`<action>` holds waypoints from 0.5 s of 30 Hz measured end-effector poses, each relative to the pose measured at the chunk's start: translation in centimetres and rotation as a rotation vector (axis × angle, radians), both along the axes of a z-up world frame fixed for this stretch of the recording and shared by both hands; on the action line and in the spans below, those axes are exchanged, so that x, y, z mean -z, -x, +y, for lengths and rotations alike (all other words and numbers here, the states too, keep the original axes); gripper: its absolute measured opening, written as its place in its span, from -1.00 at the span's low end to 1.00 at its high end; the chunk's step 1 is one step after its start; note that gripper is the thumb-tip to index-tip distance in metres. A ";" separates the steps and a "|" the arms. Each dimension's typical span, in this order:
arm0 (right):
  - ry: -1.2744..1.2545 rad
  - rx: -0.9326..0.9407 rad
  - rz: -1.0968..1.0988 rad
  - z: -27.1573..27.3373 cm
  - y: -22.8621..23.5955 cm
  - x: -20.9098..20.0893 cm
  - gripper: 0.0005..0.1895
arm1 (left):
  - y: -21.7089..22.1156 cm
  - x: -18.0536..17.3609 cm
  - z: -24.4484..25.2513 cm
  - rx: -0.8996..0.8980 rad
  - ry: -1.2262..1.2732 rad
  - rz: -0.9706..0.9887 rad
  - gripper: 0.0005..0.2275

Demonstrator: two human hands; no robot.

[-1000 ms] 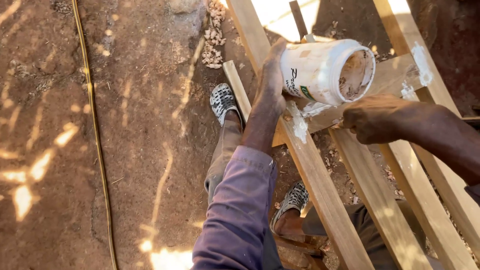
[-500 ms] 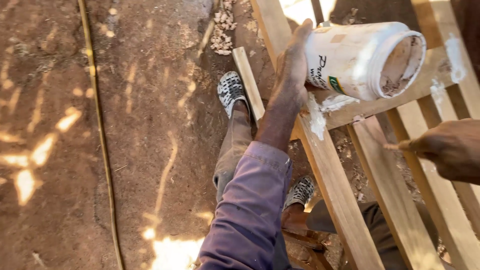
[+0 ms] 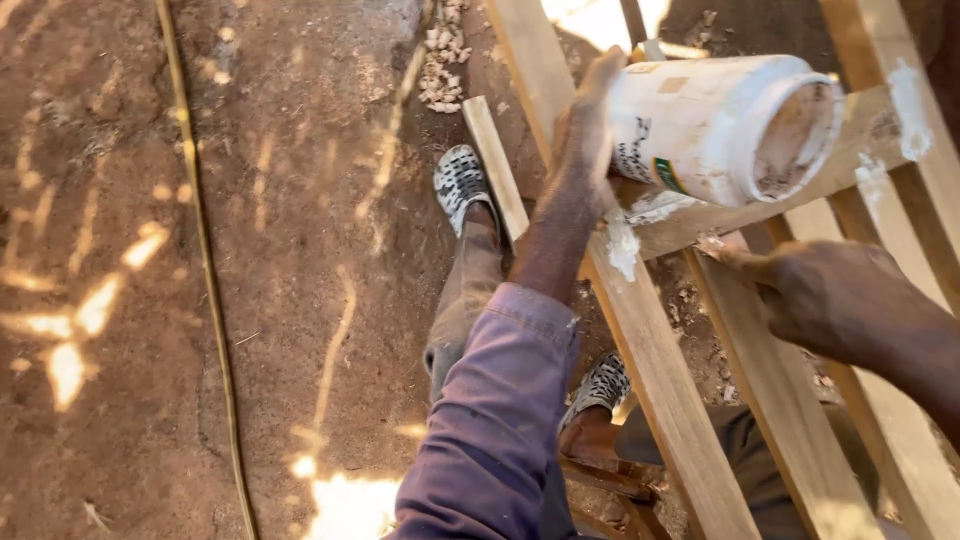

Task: Applying wood filler to the joints of a wooden chair frame using a small applicator tool and then scraping off excess.

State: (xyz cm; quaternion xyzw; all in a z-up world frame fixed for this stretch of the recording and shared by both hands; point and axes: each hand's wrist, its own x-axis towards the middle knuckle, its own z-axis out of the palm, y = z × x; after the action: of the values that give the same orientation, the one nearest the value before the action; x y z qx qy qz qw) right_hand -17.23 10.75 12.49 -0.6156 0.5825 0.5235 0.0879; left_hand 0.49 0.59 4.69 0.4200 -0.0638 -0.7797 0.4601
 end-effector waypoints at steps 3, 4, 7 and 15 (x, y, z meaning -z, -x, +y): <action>-0.028 -0.032 -0.011 -1.6 0.5 0.4 -0.76 | 0.4 2.0 -0.3 0.064 0.054 -0.040 -0.36; -0.032 -0.036 -0.015 -1.8 0.2 0.3 -0.76 | 0.4 2.2 -0.4 0.061 0.050 -0.044 -0.36; -0.068 -0.074 -0.006 -1.2 0.5 0.4 -0.73 | 0.6 2.3 -0.1 0.095 0.074 -0.108 -0.36; -0.120 0.092 0.071 2.1 3.0 -1.7 -0.45 | 0.8 5.2 -0.9 0.028 0.279 0.015 -0.57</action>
State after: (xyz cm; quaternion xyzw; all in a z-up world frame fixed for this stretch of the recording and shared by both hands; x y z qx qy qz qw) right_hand -20.22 12.89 14.21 -0.5626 0.5806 0.5745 0.1278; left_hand -0.30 -0.31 -0.52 0.3454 -0.1738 -0.7725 0.5037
